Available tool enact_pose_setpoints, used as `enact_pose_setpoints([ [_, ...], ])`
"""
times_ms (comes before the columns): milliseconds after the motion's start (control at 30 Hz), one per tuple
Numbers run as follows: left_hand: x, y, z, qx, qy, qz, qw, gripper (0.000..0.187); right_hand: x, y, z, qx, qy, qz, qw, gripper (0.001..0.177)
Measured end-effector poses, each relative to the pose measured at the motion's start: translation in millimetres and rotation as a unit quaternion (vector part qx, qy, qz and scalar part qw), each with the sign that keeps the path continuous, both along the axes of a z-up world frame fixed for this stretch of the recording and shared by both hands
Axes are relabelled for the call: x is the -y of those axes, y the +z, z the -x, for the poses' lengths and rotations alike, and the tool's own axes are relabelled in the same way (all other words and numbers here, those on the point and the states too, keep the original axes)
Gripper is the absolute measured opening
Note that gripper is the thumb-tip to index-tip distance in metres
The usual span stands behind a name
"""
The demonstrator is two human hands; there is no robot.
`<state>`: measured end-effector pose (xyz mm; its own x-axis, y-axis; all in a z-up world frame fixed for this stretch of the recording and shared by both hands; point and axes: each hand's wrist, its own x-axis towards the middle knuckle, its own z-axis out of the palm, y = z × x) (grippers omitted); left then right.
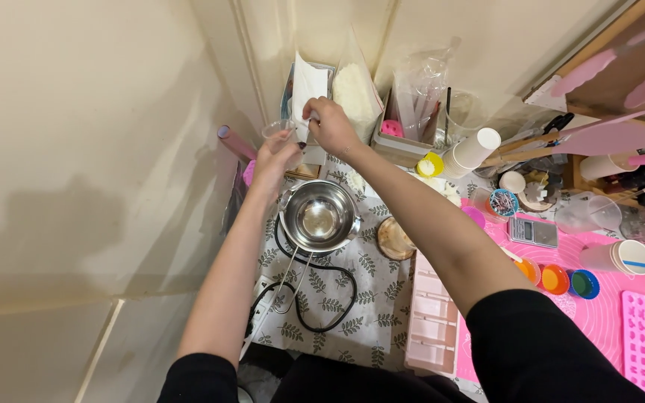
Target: Cleaning a glass container with a spray bottle and cloth at a candle studio workshop.
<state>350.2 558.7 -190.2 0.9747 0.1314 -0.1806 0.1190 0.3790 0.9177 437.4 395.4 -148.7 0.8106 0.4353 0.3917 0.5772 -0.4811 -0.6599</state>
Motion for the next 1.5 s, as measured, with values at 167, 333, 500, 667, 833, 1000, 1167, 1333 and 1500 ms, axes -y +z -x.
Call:
enact_pose_setpoints([
  [167, 1.3, 13.5, -1.4, 0.018, -0.059, -0.057, 0.996, 0.064, 0.9, 7.2, 3.3, -0.063, -0.01, -0.014, 0.998, 0.026],
  [333, -0.4, 16.1, -5.6, 0.035, -0.073, -0.039, 0.996, 0.066, 0.5, -0.8, -5.0, -0.159, -0.048, -0.118, 0.979, 0.038],
  [500, -3.7, 25.1, -0.6, 0.015, -0.085, -0.132, 0.988, 0.059, 7.5, -43.3, -24.9, -0.213, 0.001, -0.216, 0.953, 0.025],
  [667, -11.3, 30.2, 8.3, 0.035, -0.075, -0.117, 0.99, 0.058, 12.2, -23.6, -8.8, -0.124, -0.143, -0.111, 0.976, 0.024],
  [833, -12.5, 42.4, 17.1, 0.032, -0.043, -0.111, 0.992, 0.067, 15.7, -8.8, -0.5, -0.131, -0.164, -0.103, 0.972, 0.023],
  [1000, -9.5, 18.1, 8.9, 0.036, -0.109, -0.21, 0.971, 0.046, 10.0, 13.2, 13.4, -0.254, -0.101, -0.157, 0.949, 0.026],
  [1167, 3.3, 30.7, 8.8, 0.034, -0.133, -0.179, 0.974, 0.056, 7.2, -6.2, 5.2, -0.264, -0.041, -0.172, 0.948, 0.019],
  [1333, 2.8, 35.4, 7.2, 0.045, -0.134, -0.143, 0.979, 0.055, 10.4, -14.2, -4.3, -0.237, -0.049, -0.125, 0.962, 0.016],
  [1500, -6.0, 20.8, 6.1, 0.001, -0.13, -0.122, 0.984, 0.049, 20.2, -25.1, -9.2, -0.215, -0.036, -0.174, 0.96, 0.019],
])
